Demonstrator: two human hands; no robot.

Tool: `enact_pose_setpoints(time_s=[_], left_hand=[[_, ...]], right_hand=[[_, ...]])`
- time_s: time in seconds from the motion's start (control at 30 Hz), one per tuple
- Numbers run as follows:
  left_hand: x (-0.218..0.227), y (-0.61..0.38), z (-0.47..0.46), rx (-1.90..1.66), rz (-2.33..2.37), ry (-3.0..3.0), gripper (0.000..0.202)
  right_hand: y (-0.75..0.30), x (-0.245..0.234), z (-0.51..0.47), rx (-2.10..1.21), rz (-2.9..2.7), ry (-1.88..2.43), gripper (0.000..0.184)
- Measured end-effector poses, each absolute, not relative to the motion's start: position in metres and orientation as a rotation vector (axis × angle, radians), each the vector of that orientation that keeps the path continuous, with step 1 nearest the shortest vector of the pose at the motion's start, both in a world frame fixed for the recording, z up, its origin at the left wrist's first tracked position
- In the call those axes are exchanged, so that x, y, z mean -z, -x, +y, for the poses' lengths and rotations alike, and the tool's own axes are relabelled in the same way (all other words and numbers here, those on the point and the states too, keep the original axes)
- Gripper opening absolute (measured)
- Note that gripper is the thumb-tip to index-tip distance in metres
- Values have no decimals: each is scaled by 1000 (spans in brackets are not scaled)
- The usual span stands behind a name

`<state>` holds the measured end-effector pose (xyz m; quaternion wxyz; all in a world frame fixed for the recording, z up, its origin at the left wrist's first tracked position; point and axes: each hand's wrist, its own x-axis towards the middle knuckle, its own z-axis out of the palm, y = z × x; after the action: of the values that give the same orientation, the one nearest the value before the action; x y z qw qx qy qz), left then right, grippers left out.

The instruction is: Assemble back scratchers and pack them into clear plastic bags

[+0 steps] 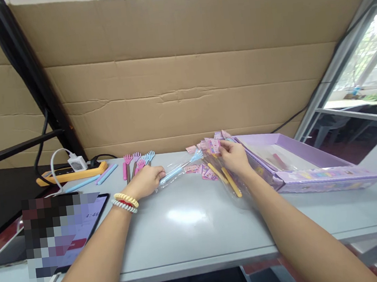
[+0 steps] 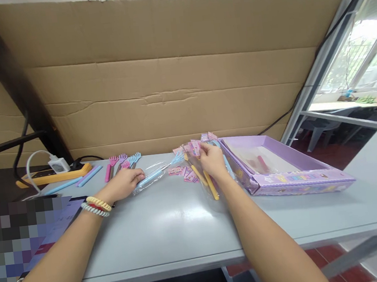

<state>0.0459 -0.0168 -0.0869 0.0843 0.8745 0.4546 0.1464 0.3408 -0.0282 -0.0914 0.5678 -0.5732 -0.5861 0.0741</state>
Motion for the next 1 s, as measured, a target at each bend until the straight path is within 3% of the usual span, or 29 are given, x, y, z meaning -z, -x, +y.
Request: enact_pose_setpoints(time_s=[0.37, 0.8, 1.0], left_hand=[[86, -48, -20, -420, 1367, -2632, 30], [87, -47, -20, -410, 1354, -2644, 31], [85, -48, -21, -422, 1338, -2647, 31]], right_hand=[[-342, 84, -30, -452, -1181, 1421, 24], [-337, 88, -28, -608, -1226, 1233, 39], [-337, 89, -28, -631, -1258, 1216, 37]])
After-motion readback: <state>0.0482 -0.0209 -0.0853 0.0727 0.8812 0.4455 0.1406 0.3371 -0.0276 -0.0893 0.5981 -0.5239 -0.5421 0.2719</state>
